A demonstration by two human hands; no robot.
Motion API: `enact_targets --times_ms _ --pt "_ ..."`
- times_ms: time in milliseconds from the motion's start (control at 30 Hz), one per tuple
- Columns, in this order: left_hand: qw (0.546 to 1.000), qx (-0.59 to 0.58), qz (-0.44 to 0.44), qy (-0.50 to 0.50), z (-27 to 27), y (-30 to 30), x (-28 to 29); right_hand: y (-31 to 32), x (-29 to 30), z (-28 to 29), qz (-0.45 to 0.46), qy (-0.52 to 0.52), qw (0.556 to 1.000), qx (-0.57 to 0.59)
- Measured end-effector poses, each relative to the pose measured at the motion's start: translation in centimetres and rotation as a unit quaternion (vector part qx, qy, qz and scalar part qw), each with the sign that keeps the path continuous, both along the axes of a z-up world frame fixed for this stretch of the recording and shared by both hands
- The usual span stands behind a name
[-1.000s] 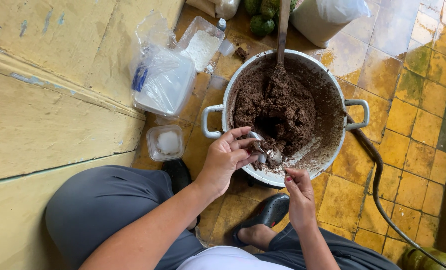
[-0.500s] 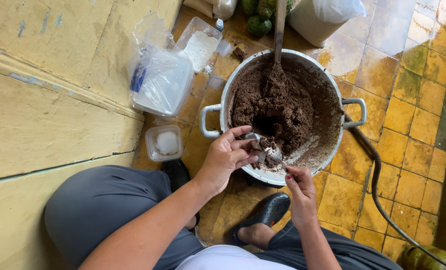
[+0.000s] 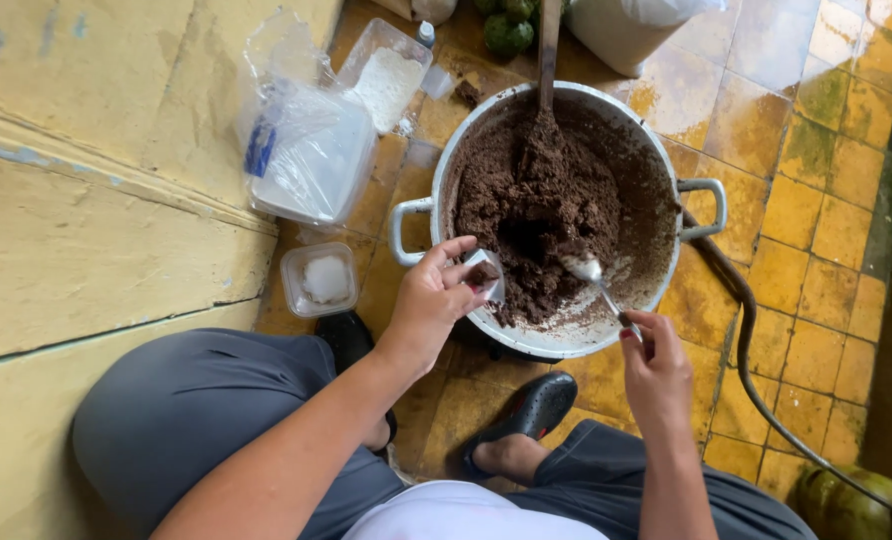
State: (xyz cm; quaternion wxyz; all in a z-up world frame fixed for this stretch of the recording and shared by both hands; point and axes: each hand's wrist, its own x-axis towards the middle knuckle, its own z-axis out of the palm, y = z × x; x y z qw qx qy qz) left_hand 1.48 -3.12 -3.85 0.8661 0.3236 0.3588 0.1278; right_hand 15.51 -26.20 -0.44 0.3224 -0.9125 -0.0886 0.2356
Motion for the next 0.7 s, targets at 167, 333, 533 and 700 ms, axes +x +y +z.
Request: enact_targets --times_ms 167,333,533,700 --pt "1.000 -0.003 0.012 -0.004 1.0 -0.1 -0.4 -6.6 2.6 -8.7 0.137 -0.141 0.966 -0.166" --pt "0.999 -0.022 -0.032 -0.012 2.1 0.4 -0.6 -5.8 2.3 -8.7 0.217 -0.196 0.894 -0.339" --pt "0.994 -0.097 -0.048 -0.006 2.2 -1.0 -0.5 -0.9 -1.2 -5.3 0.075 0.021 0.995 0.069" --pt "0.990 -0.133 -0.047 0.027 0.3 -3.0 -0.8 2.7 -5.0 -4.4 -0.050 0.269 0.911 0.309"
